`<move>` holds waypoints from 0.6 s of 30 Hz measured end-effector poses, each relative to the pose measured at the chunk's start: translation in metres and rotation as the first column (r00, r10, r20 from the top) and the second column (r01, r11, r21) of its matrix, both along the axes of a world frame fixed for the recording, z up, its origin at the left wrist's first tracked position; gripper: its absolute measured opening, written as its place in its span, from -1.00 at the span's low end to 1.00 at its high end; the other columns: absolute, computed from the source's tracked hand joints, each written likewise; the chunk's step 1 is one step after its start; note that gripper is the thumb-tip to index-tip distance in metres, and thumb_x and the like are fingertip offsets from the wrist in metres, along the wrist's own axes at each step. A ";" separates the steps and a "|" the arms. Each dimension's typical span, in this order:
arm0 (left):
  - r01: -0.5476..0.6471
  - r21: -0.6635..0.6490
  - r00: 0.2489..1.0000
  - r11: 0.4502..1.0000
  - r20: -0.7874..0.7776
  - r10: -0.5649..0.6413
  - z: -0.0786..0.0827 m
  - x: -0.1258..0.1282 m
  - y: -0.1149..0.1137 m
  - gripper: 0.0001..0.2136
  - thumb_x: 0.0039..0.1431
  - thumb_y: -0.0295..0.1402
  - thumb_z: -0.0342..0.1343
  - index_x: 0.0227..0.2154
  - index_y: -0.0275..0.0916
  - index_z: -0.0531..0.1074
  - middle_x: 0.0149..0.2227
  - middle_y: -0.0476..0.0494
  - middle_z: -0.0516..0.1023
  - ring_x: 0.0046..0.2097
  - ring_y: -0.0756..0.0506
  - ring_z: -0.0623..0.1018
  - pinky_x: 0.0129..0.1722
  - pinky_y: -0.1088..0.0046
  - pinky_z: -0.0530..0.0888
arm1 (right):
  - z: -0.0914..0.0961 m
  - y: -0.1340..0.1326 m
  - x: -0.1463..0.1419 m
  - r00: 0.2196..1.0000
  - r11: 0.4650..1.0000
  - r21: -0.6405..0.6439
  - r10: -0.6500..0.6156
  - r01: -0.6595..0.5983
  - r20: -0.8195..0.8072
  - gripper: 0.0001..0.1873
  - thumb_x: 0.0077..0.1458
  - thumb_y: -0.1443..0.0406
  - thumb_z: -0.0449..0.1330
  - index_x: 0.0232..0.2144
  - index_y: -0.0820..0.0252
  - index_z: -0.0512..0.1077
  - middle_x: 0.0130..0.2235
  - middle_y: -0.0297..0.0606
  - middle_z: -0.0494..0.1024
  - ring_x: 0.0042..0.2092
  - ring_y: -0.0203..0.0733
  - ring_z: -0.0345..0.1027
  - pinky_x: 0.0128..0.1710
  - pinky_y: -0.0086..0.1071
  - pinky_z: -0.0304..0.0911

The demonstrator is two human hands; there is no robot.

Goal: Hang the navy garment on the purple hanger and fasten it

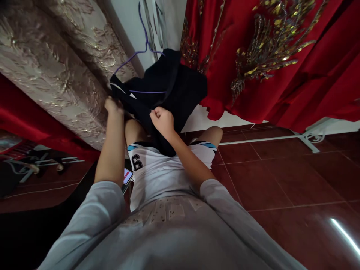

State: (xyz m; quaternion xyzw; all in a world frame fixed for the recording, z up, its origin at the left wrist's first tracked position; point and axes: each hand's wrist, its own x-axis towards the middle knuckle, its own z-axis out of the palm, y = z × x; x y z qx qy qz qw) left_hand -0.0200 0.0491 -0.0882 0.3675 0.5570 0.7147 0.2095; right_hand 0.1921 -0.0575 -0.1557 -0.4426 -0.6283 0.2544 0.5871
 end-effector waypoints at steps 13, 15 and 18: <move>0.696 -0.083 0.564 0.713 -0.552 -0.614 -0.066 0.107 -0.052 -0.74 0.36 -0.19 0.21 -0.35 -0.27 0.48 -0.28 -0.16 0.51 -0.17 -0.13 0.53 -0.05 0.37 0.49 | -0.068 0.011 0.048 0.961 0.972 -0.145 0.151 -0.188 -0.232 -0.50 -0.17 0.19 0.41 -0.13 0.16 0.43 -0.08 -0.25 0.57 0.00 -0.09 0.43 0.11 -0.24 0.30; 0.697 0.004 0.492 0.717 -0.730 -0.474 -0.055 0.119 -0.062 -0.66 0.41 -0.04 0.13 -0.26 -0.26 0.49 -0.10 -0.25 0.50 0.02 -0.21 0.50 0.15 0.24 0.44 | -0.058 0.010 0.039 0.941 0.948 -0.118 0.269 -0.297 -0.205 -0.50 -0.11 0.14 0.37 -0.11 0.19 0.43 -0.07 -0.23 0.56 0.03 -0.05 0.42 0.13 -0.21 0.30; 0.713 -0.051 0.463 0.700 -0.715 -0.524 -0.058 0.116 -0.077 -0.51 0.47 0.13 -0.10 -0.12 -0.24 0.44 -0.03 -0.27 0.50 0.10 -0.21 0.49 0.20 0.24 0.41 | -0.031 0.011 0.036 0.905 0.895 -0.215 0.331 -0.391 -0.267 -0.76 0.00 0.16 0.19 -0.31 0.19 0.42 -0.34 -0.31 0.49 -0.23 -0.14 0.40 -0.15 -0.27 0.37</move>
